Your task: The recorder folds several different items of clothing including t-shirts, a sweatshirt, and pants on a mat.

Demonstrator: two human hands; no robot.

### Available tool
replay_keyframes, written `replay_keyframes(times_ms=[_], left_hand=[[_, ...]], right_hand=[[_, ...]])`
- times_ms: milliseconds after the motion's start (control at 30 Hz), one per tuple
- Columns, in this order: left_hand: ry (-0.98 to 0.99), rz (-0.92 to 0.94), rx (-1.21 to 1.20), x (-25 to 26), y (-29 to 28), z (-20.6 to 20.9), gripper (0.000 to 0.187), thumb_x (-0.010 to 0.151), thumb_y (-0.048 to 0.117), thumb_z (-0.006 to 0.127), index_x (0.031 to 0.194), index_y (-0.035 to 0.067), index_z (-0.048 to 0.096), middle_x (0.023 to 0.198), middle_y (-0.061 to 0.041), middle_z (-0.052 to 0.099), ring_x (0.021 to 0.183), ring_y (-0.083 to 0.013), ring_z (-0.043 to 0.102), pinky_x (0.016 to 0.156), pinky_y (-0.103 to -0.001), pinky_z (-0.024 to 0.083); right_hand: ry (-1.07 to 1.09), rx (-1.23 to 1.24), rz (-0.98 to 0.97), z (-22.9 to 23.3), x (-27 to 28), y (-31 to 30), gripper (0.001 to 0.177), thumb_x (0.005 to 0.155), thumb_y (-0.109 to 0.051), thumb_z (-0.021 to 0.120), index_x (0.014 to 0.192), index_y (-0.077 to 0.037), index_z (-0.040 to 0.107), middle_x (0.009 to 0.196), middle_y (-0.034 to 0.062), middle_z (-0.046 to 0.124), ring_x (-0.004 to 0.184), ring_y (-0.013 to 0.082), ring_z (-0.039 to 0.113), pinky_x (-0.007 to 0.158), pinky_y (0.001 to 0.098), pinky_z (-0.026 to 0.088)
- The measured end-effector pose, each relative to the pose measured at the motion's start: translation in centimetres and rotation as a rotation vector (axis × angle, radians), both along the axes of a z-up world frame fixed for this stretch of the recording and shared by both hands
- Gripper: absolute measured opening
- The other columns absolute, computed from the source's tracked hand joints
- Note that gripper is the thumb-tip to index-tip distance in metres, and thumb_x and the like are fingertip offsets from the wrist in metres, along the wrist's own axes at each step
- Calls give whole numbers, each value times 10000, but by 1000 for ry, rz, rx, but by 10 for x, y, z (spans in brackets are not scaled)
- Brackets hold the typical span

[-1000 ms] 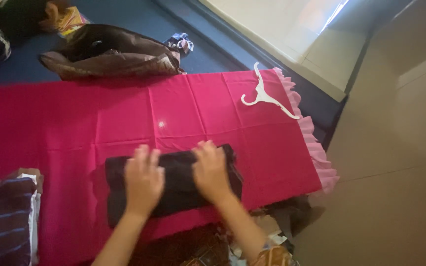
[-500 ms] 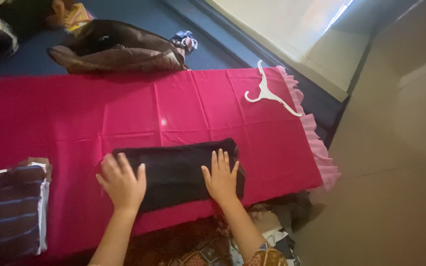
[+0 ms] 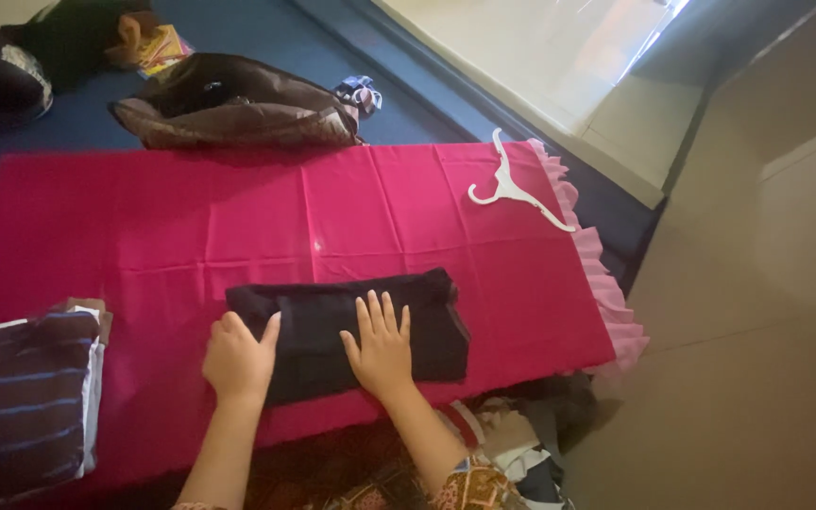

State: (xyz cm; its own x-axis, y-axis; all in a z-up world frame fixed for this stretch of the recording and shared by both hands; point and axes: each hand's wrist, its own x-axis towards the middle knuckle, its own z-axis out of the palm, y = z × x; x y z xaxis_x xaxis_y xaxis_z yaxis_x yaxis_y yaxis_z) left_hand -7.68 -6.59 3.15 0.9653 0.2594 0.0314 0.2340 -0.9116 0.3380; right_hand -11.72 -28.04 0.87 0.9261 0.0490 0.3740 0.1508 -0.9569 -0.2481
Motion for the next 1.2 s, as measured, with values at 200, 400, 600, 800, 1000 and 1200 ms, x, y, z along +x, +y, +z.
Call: replay_keyframes(times_ms=[200, 400, 600, 800, 1000, 1200], left_hand=[[-262, 28, -420, 0, -4, -43, 608, 1003, 475, 600, 1341, -23, 519, 1109, -277, 697, 960, -483, 681, 777, -587, 534], [-433, -43, -646, -3, -25, 30, 283, 1073, 256, 515, 1261, 82, 635, 1053, -184, 717, 917, -420, 692, 776, -513, 542], [-414, -469, -552, -17, -132, 85, 243, 1016, 222, 523, 1197, 111, 640, 1019, -180, 714, 878, -411, 693, 726, -525, 539], [-70, -735, -607, -23, -229, 46, 390, 963, 213, 546, 1324, 66, 564, 1109, -235, 622, 938, -442, 645, 809, -507, 534], [-294, -623, -748, -20, -175, 48, 293, 957, 192, 532, 1188, 77, 671, 1208, -148, 684, 1187, -349, 634, 1030, -462, 494], [-334, -548, -247, -7, -147, 10, 568, 969, 389, 542, 1435, 65, 550, 1559, -287, 347, 1445, -480, 285, 1129, -619, 224]], right_hand=[[-12, -12, -2, -1, -4, 0, 624, 997, -433, 561, 1465, -24, 513, 1546, 213, 461, 1478, 402, 356, 1192, 633, 195], [26, 98, 27, -12, 5, -10, 623, 994, -434, 559, 1465, -28, 522, 1548, 204, 467, 1479, 396, 355, 1189, 628, 182], [165, 1360, 148, -30, 26, -81, 646, 1028, -484, 498, 1499, -42, 477, 1546, 187, 492, 1454, 332, 426, 1217, 525, 257], [289, 2271, 87, -60, 18, -157, 803, 972, -608, 493, 1568, -82, 382, 1387, 173, 568, 1264, 314, 544, 1072, 460, 408], [417, 1842, -177, -53, 36, -142, 763, 903, -353, 681, 1568, -115, 392, 1323, 126, 597, 1181, 235, 584, 1015, 380, 469], [304, 1739, -270, -73, 44, -122, 658, 880, -180, 757, 1454, 11, 499, 1322, 124, 652, 1177, 201, 636, 999, 323, 503]])
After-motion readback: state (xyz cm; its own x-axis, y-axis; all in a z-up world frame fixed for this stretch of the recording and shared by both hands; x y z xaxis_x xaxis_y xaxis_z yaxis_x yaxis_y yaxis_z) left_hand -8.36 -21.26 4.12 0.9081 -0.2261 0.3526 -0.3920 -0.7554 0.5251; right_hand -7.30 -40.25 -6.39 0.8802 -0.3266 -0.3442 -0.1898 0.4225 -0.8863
